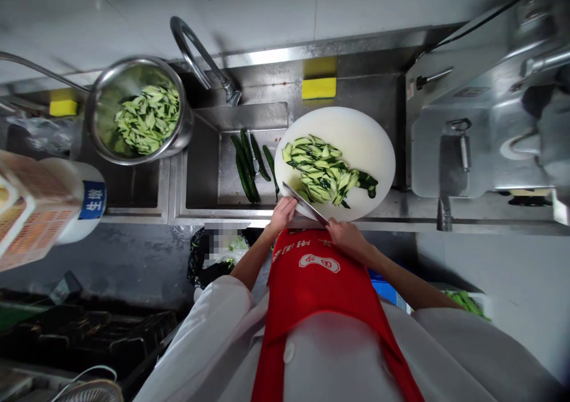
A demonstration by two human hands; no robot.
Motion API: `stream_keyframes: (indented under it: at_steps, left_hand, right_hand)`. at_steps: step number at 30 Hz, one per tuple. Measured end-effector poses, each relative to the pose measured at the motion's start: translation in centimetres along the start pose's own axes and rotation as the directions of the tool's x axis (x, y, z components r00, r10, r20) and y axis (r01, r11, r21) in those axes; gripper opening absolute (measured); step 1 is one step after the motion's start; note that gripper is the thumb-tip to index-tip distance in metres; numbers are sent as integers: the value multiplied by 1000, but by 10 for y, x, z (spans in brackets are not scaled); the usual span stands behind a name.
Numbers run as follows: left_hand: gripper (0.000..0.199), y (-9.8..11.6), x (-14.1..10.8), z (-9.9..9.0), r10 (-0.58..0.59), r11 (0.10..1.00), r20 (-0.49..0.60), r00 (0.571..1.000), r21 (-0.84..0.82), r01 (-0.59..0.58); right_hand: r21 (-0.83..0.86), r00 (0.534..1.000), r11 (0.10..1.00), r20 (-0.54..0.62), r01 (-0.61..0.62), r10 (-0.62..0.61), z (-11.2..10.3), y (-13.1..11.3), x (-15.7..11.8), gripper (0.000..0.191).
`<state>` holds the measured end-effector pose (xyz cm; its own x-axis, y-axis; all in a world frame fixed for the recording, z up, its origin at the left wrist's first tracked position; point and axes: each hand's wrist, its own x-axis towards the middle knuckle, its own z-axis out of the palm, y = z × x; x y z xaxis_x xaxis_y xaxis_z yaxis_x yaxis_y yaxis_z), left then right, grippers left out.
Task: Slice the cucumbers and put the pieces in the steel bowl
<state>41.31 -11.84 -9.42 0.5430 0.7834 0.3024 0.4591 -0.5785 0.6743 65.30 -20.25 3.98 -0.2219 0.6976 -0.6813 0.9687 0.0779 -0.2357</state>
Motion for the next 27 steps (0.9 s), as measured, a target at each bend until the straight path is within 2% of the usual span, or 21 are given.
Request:
stream_keyframes:
  at_steps: [3,5,7,9,10,11,12,13,15,17,19,20,22,25,27]
  left_hand:
    - [25,6,1,-5,-9,1000,-16,1000,20,10]
    - [23,18,13,-15,-30,1000,-98,995,3,31]
    - [20,38,38,-25,-77,997,-253,965,-29,72]
    - [20,62,79,-24,-102,994,-345,933,-71,83]
    - [21,74,103,-16,-83,994,-310,947,-92,58]
    - [22,84,129,-4,-40,994,-225,973,-111,15]
    - [22,93,153,13,21,991,-106,994,-128,-35]
    - [20,98,176,33,85,988,22,996,-134,-81]
    - [11,102,213,76,132,989,278,952,-94,-110]
    - [8,97,233,109,49,998,501,864,2,-58]
    - [17,90,241,126,-51,996,626,778,88,-5]
    - [20,86,243,128,-79,994,650,756,105,14]
    - [24,82,246,124,-94,995,640,762,84,52]
    - [23,82,254,111,-93,986,530,843,-72,154]
    - [21,83,259,105,-115,941,453,884,-235,242]
  right_hand:
    - [-15,999,1000,-32,-2,1,-7,-1,5,35]
    - [-22,998,999,-67,-24,22,-11,3,-1,37]
    - [-20,997,1000,-78,-22,20,-13,7,-11,37]
    - [-4,997,1000,-70,15,-15,-13,10,-20,35]
    - [7,997,999,-66,40,-40,-12,10,-23,34]
    - [15,996,998,-70,64,-62,-10,10,-24,33]
    - [21,993,996,-81,84,-82,-9,9,-24,33]
    - [22,991,995,-91,95,-93,-7,8,-22,33]
    - [26,992,996,-96,90,-87,-4,6,-18,33]
    - [46,993,996,-88,78,-74,-2,5,-13,33]
    - [80,994,994,-88,71,-64,1,5,-10,33]
    - [99,994,993,-96,68,-59,2,6,-10,31]
    - [137,993,989,-109,56,-41,3,8,-11,30]
    - [177,993,983,-113,48,-28,4,11,-14,34]
    - [186,995,981,-89,51,-35,4,14,-14,36]
